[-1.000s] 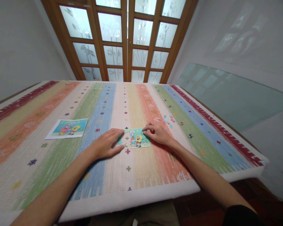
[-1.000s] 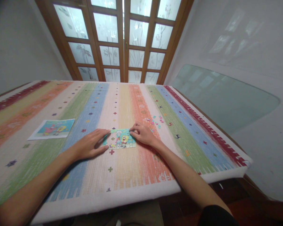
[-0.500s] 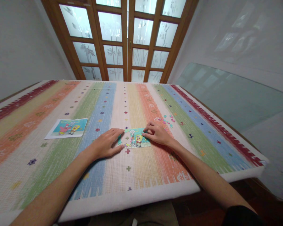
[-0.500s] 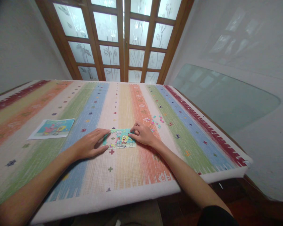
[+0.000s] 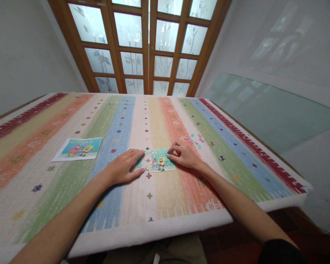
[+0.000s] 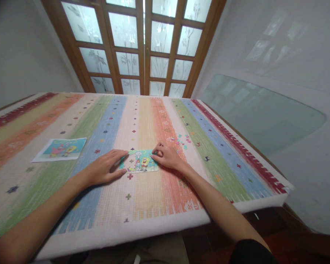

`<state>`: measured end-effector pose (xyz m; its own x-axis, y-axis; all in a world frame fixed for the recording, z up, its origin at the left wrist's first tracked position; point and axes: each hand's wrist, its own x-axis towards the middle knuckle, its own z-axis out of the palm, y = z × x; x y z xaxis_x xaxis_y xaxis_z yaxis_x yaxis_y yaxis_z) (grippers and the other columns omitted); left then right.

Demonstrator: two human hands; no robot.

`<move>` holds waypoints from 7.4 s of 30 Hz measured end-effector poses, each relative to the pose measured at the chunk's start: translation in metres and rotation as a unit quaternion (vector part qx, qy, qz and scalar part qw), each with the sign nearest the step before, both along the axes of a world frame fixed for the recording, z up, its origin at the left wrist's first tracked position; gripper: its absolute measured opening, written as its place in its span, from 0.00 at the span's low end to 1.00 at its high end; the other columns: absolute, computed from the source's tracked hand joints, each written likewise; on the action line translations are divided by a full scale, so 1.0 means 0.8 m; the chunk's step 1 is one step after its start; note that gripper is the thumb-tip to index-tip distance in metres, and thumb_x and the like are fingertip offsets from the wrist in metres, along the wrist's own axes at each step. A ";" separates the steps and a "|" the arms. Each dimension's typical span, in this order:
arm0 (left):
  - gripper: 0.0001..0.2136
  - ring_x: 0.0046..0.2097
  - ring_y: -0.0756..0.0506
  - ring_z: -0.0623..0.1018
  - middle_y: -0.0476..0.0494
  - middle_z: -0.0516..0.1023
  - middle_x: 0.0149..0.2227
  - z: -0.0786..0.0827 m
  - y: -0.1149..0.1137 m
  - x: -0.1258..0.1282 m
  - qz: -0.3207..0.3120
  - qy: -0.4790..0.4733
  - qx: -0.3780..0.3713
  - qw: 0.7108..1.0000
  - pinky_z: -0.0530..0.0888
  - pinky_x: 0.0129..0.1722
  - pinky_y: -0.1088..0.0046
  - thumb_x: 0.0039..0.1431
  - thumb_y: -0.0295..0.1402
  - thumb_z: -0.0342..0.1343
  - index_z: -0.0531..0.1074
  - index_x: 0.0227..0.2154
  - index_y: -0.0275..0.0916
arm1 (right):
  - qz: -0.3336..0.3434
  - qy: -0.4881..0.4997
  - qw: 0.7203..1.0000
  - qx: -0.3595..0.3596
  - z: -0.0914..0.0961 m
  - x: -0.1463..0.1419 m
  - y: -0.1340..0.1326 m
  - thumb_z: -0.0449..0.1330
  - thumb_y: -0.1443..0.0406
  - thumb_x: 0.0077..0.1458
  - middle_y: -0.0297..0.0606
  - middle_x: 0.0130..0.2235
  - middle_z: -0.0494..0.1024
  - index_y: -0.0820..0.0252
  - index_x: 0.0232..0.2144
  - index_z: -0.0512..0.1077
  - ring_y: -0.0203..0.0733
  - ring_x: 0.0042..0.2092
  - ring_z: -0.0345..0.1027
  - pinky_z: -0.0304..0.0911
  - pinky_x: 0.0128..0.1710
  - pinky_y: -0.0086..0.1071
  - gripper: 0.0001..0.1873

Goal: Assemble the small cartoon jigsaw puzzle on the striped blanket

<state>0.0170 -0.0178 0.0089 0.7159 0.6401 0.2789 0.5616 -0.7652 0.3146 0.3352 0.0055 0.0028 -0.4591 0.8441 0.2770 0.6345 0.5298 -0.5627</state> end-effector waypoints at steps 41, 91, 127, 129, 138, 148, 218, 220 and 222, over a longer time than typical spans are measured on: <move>0.22 0.59 0.35 0.74 0.31 0.73 0.59 -0.003 0.001 -0.002 -0.004 0.005 0.012 1.000 0.73 0.59 0.49 0.69 0.45 0.50 0.62 0.60 0.40 | 0.000 -0.017 1.000 0.024 0.001 0.002 0.002 0.64 0.68 0.57 0.41 0.38 0.75 0.58 0.34 0.80 0.43 0.38 0.69 0.64 0.42 0.38 0.04; 0.22 0.60 0.33 0.73 0.31 0.74 0.59 0.000 -0.002 0.000 0.005 -0.001 0.001 1.000 0.73 0.60 0.48 0.67 0.44 0.51 0.63 0.60 0.39 | 0.123 -0.049 0.991 0.021 0.004 0.003 -0.007 0.72 0.57 0.55 0.49 0.59 0.76 0.54 0.58 0.74 0.54 0.60 0.69 0.64 0.62 0.54 0.30; 0.27 0.59 0.34 0.75 0.31 0.73 0.60 -0.009 -0.006 0.009 0.034 -0.022 -0.014 0.999 0.72 0.59 0.51 0.68 0.44 0.52 0.57 0.66 0.39 | 0.154 -0.101 0.983 0.008 -0.009 -0.014 -0.017 0.59 0.48 0.66 0.45 0.71 0.60 0.54 0.70 0.61 0.51 0.73 0.50 0.49 0.73 0.51 0.36; 0.27 0.59 0.35 0.75 0.30 0.73 0.60 -0.009 -0.006 0.009 0.036 -0.026 -0.015 0.999 0.72 0.59 0.51 0.69 0.44 0.52 0.57 0.66 0.39 | 0.151 -0.098 0.984 0.010 -0.009 -0.015 -0.018 0.60 0.49 0.65 0.46 0.71 0.60 0.55 0.69 0.62 0.52 0.72 0.51 0.50 0.72 0.51 0.36; 0.27 0.59 0.35 0.75 0.30 0.74 0.59 -0.009 -0.002 0.002 0.033 -0.029 0.000 0.999 0.72 0.59 0.54 0.68 0.42 0.51 0.59 0.65 0.35 | 0.154 -0.120 0.981 0.005 -0.010 -0.014 -0.017 0.58 0.47 0.66 0.49 0.71 0.59 0.60 0.70 0.61 0.53 0.72 0.51 0.49 0.72 0.52 0.37; 0.27 0.59 0.35 0.76 0.30 0.74 0.60 -0.015 0.002 -0.004 0.034 -0.026 0.033 0.999 0.72 0.60 0.55 0.68 0.43 0.53 0.62 0.64 0.35 | 0.155 -0.104 0.982 0.027 -0.005 -0.016 -0.019 0.61 0.50 0.65 0.48 0.68 0.65 0.59 0.67 0.66 0.53 0.70 0.57 0.55 0.70 0.51 0.34; 0.10 0.46 0.42 0.82 0.37 0.82 0.43 -0.021 0.011 -0.002 -0.033 -0.141 0.025 0.989 0.82 0.46 0.60 0.69 0.32 0.54 0.82 0.39 0.40 | -0.338 -0.138 0.927 0.083 -0.024 0.119 0.067 0.56 0.58 0.60 0.52 0.51 0.75 0.56 0.42 0.83 0.64 0.54 0.63 0.60 0.50 0.57 0.17; 0.10 0.46 0.42 0.82 0.37 0.82 0.43 -0.021 0.010 -0.002 -0.034 -0.142 0.027 0.989 0.82 0.46 0.61 0.69 0.32 0.54 0.82 0.39 0.40 | -0.332 -0.139 0.930 0.074 -0.021 0.123 0.067 0.56 0.59 0.59 0.51 0.50 0.76 0.56 0.41 0.83 0.64 0.54 0.63 0.61 0.50 0.56 0.17; 0.10 0.45 0.42 0.82 0.37 0.82 0.43 -0.020 0.010 -0.002 -0.035 -0.137 0.024 0.990 0.82 0.46 0.61 0.70 0.32 0.54 0.82 0.39 0.39 | -0.316 -0.138 0.936 0.074 -0.018 0.128 0.066 0.56 0.61 0.59 0.51 0.50 0.76 0.56 0.42 0.83 0.63 0.53 0.64 0.62 0.50 0.55 0.17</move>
<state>0.0153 -0.0098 -0.0069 0.6509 0.5732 0.4978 0.4062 -0.8169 0.4096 0.4374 0.0582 -0.0117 0.0473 0.9328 0.3573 0.9577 0.0592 -0.2815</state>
